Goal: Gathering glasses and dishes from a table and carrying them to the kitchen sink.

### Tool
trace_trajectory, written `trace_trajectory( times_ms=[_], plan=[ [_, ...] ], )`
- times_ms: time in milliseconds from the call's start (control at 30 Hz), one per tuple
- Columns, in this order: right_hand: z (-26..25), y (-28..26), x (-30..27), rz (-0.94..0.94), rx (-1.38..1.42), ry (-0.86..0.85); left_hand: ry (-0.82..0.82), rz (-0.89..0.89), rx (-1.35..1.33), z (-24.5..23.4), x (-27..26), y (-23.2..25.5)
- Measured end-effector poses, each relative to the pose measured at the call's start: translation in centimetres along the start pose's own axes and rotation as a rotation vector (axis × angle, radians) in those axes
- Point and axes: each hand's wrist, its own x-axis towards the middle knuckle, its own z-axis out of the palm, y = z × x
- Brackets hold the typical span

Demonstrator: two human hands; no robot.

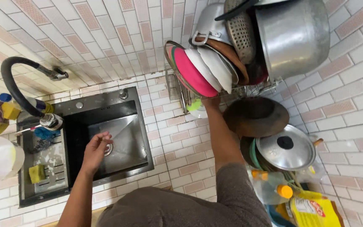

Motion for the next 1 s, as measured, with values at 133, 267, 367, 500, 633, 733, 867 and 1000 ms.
trace_trajectory(
  times_ms=[133, 267, 367, 500, 633, 733, 867, 1000],
  plan=[
    [-2.9, -0.7, 0.2, 0.099, 0.125, -0.017, -0.067, 0.028, -0.016, -0.1, 1.1, -2.9],
    [-7.1, -3.8, 1.0, 0.278, 0.316, 0.053, -0.124, 0.039, 0.117, 0.8, 0.3, -1.7],
    [-12.5, -9.2, 0.4, 0.393, 0.593, 0.216, -0.16, 0.069, 0.06, 1.4, 1.1, -3.3],
    [-15.5, -12.9, -4.0, 0.474, 0.382, 0.325, -0.278, 0.092, 0.044, 3.2, 1.4, -4.3],
    [-13.5, -15.8, -14.3, 0.6, 0.447, 0.316, -0.502, 0.13, 0.023, 5.6, -0.4, -4.0],
    [-14.4, -20.3, -18.3, 0.561, 0.565, 0.263, -0.659, 0.05, 0.054, 9.4, -2.0, -1.5],
    [-15.4, -26.2, -20.0, 0.349, 0.779, 0.15, -0.758, -0.109, -0.082, 14.5, -3.6, 2.6],
    [-18.3, -27.8, -19.2, 0.285, 0.714, -0.179, -0.478, -0.332, -0.221, 17.0, -3.5, 1.6]
  ],
)
